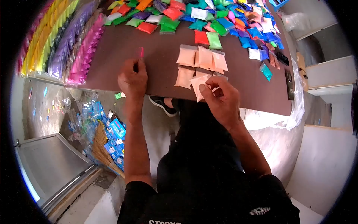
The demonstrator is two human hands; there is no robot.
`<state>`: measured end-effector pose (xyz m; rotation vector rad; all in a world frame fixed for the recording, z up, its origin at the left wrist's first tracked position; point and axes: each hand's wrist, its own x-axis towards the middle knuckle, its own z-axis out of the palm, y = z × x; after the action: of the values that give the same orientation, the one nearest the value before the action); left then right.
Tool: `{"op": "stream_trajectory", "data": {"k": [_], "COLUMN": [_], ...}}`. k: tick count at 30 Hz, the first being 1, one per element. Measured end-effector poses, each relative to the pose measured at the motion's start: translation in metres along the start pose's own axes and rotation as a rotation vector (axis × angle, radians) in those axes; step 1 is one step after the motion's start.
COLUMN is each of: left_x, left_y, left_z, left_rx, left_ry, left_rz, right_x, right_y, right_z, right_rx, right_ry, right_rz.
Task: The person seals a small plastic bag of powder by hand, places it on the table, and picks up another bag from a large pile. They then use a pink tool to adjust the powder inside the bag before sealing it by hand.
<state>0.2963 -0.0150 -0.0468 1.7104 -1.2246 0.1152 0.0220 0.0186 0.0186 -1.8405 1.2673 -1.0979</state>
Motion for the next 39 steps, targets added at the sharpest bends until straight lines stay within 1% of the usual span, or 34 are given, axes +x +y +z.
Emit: {"op": "stream_trajectory", "data": {"k": [2, 4, 6, 9, 11, 14, 17, 19, 24, 26, 28, 36, 39], "left_x": [0.0, 0.001, 0.001, 0.0, -0.001, -0.001, -0.002, -0.004, -0.005, -0.005, -0.004, -0.003, -0.002], "left_y": [0.004, 0.008, 0.011, 0.009, 0.008, 0.009, 0.005, 0.003, 0.002, 0.003, 0.006, 0.005, 0.007], "left_z": [-0.002, -0.004, -0.007, -0.004, -0.004, -0.007, -0.006, -0.004, -0.001, -0.002, -0.005, -0.003, -0.002], "left_rx": [-0.009, 0.003, -0.03, -0.066, -0.068, -0.09, -0.036, -0.051, -0.063, -0.06, -0.045, -0.079, -0.101], "left_ry": [0.016, -0.027, -0.02, -0.008, 0.0, 0.004, -0.029, -0.045, -0.011, -0.004, -0.024, -0.012, 0.011], "left_rz": [0.004, -0.048, -0.039, -0.032, -0.039, -0.048, -0.027, -0.06, -0.033, -0.032, -0.057, -0.047, -0.041], "right_x": [0.006, 0.011, 0.014, 0.017, 0.018, 0.02, 0.02, 0.017, 0.014, 0.012, 0.012, 0.016, 0.017], "right_y": [-0.001, -0.002, -0.003, -0.004, -0.007, -0.004, -0.003, -0.006, -0.008, 0.001, -0.003, -0.002, 0.0], "right_z": [0.009, 0.017, 0.024, 0.033, 0.037, 0.042, 0.044, 0.043, 0.039, 0.04, 0.041, 0.043, 0.045], "right_rx": [-0.095, -0.119, -0.142, -0.193, -0.217, -0.212, -0.229, -0.242, -0.266, -0.356, -0.373, -0.403, -0.41], "right_ry": [0.012, 0.021, 0.032, 0.019, 0.031, 0.044, 0.023, 0.002, -0.054, -0.019, -0.007, 0.029, 0.056], "right_rz": [-0.05, -0.05, -0.05, -0.001, 0.096, 0.125, 0.124, 0.118, 0.121, -0.006, -0.002, -0.036, -0.091]}}
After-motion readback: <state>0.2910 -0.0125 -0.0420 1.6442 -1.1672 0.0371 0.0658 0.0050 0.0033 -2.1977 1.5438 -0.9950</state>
